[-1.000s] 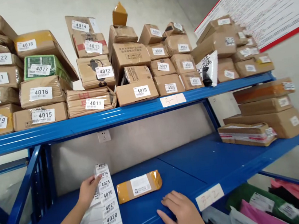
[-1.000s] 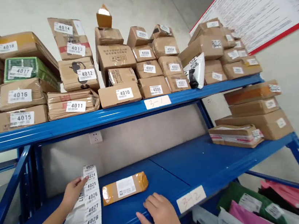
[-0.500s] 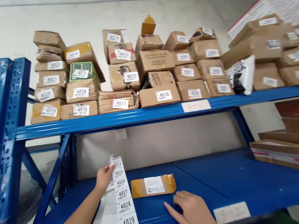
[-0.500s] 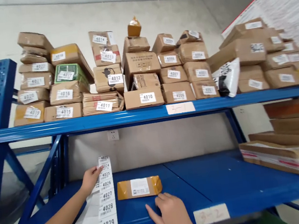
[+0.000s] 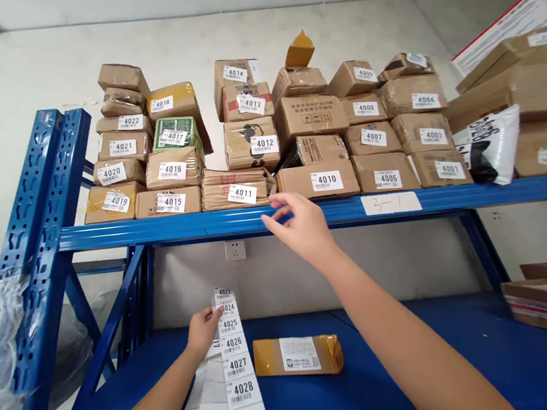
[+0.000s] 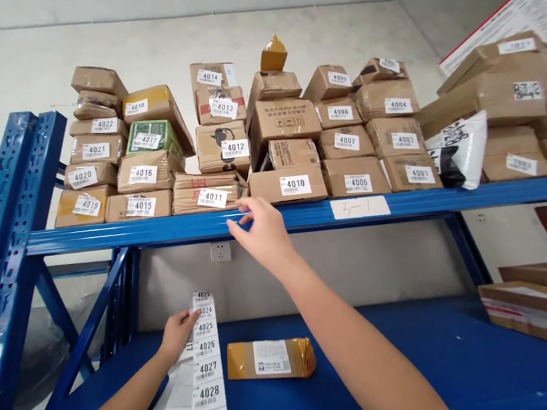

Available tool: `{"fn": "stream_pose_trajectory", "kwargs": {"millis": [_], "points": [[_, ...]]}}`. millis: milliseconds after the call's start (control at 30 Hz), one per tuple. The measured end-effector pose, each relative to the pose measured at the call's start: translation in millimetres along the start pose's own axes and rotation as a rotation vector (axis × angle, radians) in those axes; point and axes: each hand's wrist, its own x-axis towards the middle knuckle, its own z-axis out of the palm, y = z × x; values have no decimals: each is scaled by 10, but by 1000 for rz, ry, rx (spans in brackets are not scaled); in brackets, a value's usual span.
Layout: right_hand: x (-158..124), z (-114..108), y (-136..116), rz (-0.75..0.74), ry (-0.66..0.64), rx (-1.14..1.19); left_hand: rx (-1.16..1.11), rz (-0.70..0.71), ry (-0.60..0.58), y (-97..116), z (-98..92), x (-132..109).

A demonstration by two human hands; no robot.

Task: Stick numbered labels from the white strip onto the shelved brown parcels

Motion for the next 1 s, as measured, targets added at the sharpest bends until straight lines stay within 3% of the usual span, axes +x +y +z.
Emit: {"fn": "stream_pose_trajectory", "kwargs": {"millis": [67, 167, 267, 367, 467, 600, 667, 833, 1000], "points": [[265, 89, -20, -54, 6, -97, -26, -27, -10, 18, -8, 1], [546, 132, -5, -132, 152, -240, -66, -34, -28, 25, -6, 7], [800, 49, 79, -145, 339, -376, -81, -29, -38, 10, 8, 15], [1015, -87, 171, -67, 379, -438, -79, -31, -64, -13, 13, 27], [1063, -201, 162, -59, 226, -382, -73, -15, -68, -26, 5, 42], [896, -252, 19, -352, -181, -344, -76, -21, -59, 10, 5, 38], [817, -224, -23, -484, -293, -377, -83, -30, -62, 46, 13, 24], [771, -114, 34, -613, -340, -425, -85, -32, -63, 98, 22, -1], [738, -61, 64, -578, -346, -489, -67, -41, -89, 69, 3, 2]]}}
